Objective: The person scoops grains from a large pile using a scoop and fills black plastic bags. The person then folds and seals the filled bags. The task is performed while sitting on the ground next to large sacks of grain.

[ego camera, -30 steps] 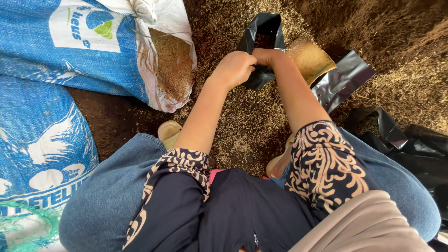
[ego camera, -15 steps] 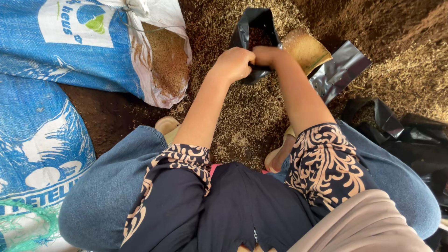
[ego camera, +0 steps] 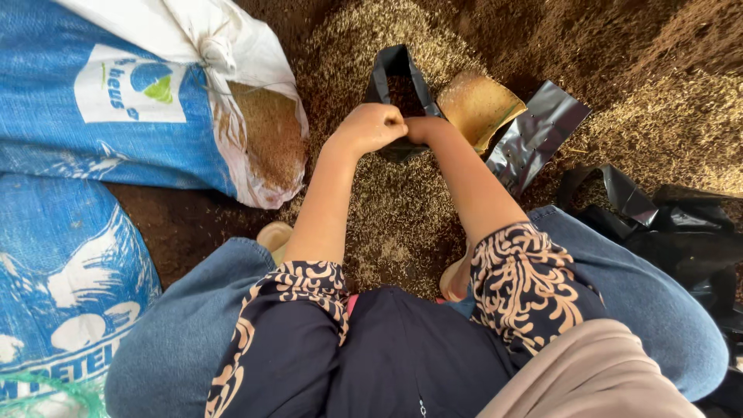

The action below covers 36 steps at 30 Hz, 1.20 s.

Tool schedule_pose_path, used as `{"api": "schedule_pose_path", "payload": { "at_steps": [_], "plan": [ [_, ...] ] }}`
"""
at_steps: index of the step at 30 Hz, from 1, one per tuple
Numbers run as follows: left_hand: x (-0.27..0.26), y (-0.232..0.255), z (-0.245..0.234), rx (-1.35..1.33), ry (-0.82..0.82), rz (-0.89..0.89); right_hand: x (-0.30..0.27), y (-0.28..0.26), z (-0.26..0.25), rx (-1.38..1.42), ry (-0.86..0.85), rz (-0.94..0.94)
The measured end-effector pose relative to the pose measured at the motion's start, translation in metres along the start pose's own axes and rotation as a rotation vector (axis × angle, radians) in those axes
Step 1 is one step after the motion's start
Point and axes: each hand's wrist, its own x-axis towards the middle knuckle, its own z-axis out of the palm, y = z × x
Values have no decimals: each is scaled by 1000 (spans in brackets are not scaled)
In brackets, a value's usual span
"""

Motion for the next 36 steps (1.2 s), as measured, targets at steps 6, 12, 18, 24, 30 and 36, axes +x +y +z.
{"api": "schedule_pose_path", "payload": {
  "at_steps": [6, 12, 18, 24, 30, 36],
  "plan": [
    [12, 6, -10, 31, 349, -230, -81, -33, -67, 190, 575, -15],
    [46, -19, 18, 229, 217, -368, -63, -23, -70, -270, 1078, 125],
    [43, -58, 15, 218, 320, -227, -65, -2, -74, -21, 983, -18],
    [26, -70, -5, 94, 461, -188, -97, -22, -94, 215, 630, -396],
    [17, -58, -26, 82, 547, -302, -84, -12, -81, 163, 863, -58],
    [9, -52, -23, 97, 459, -321, -67, -19, -76, 195, 1002, 46]
  ]
}}
